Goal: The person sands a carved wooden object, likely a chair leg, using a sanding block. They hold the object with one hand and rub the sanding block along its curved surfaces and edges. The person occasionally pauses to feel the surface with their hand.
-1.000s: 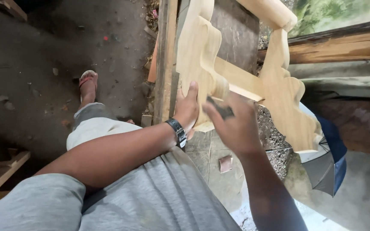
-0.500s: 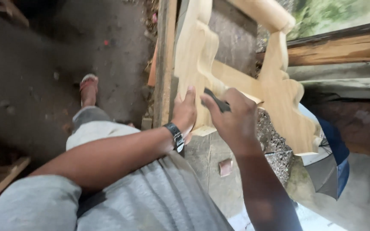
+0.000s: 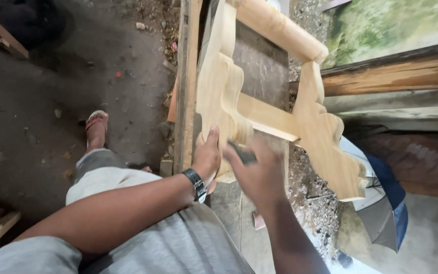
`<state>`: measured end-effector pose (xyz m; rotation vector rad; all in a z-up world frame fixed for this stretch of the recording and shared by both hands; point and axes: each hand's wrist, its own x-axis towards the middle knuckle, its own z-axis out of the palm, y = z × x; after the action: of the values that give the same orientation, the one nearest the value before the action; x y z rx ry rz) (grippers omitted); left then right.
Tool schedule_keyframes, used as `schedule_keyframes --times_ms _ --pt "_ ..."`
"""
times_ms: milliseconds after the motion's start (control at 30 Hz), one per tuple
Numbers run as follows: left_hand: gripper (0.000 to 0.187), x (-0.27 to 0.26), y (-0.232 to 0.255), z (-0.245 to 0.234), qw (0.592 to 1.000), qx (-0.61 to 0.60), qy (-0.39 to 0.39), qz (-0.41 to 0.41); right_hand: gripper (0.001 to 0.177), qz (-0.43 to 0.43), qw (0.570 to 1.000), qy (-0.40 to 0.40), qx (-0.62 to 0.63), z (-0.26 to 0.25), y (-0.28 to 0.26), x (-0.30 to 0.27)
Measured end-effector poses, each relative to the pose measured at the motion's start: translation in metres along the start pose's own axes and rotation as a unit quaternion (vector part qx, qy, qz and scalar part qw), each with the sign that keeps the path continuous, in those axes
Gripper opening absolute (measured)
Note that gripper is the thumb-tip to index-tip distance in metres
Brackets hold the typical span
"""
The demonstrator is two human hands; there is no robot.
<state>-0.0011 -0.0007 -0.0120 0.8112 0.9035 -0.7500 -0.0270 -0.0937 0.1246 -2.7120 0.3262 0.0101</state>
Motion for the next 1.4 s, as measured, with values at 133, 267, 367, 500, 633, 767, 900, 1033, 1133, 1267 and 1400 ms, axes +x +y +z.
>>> schedule_keyframes --times_ms 133,267,367,500,633,767,900,1033,1133,1267,1400 --pt "0.110 -0.008 0.001 0.000 1.000 -0.002 -0.014 -0.013 0.046 -0.143 0.987 0.017 -0.078 0.000 -0.019 0.014" --pt "0.107 0.017 -0.013 0.003 1.000 -0.003 -0.021 -0.017 0.051 0.076 0.989 -0.098 -0.078 -0.002 0.015 -0.016" --pt "0.112 -0.028 0.012 0.004 0.999 -0.008 -0.022 -0.025 0.050 -0.100 0.988 -0.047 -0.105 -0.010 -0.011 0.028" --pt "0.109 0.011 -0.010 0.003 1.000 -0.011 -0.024 -0.012 0.045 -0.115 0.984 -0.085 -0.107 -0.025 -0.031 0.010" --pt "0.106 -0.018 0.001 0.001 1.000 -0.006 -0.019 -0.011 0.046 -0.109 0.980 -0.119 -0.116 -0.022 -0.018 0.027" --pt "0.104 -0.030 0.010 -0.001 0.999 -0.025 -0.026 -0.007 0.038 -0.212 0.974 -0.066 -0.055 -0.018 -0.011 0.024" --pt "0.103 -0.019 0.006 -0.002 1.000 0.004 -0.016 -0.007 0.054 -0.069 0.991 -0.110 -0.012 -0.019 0.010 0.013" --pt "0.095 0.042 -0.027 -0.006 0.999 -0.024 -0.030 0.023 0.052 -0.211 0.977 -0.010 -0.004 -0.002 0.021 0.021" --pt "0.081 0.070 -0.047 -0.014 0.996 -0.056 -0.036 0.055 0.051 -0.139 0.989 0.003 0.052 -0.006 0.039 -0.005" --pt "0.086 0.083 -0.050 -0.022 0.998 -0.033 -0.026 0.045 0.058 -0.173 0.984 0.036 0.037 0.002 0.053 0.017" --pt "0.084 0.038 -0.015 -0.004 0.997 -0.045 -0.046 0.032 0.056 -0.121 0.988 0.066 0.074 0.009 0.060 -0.005"
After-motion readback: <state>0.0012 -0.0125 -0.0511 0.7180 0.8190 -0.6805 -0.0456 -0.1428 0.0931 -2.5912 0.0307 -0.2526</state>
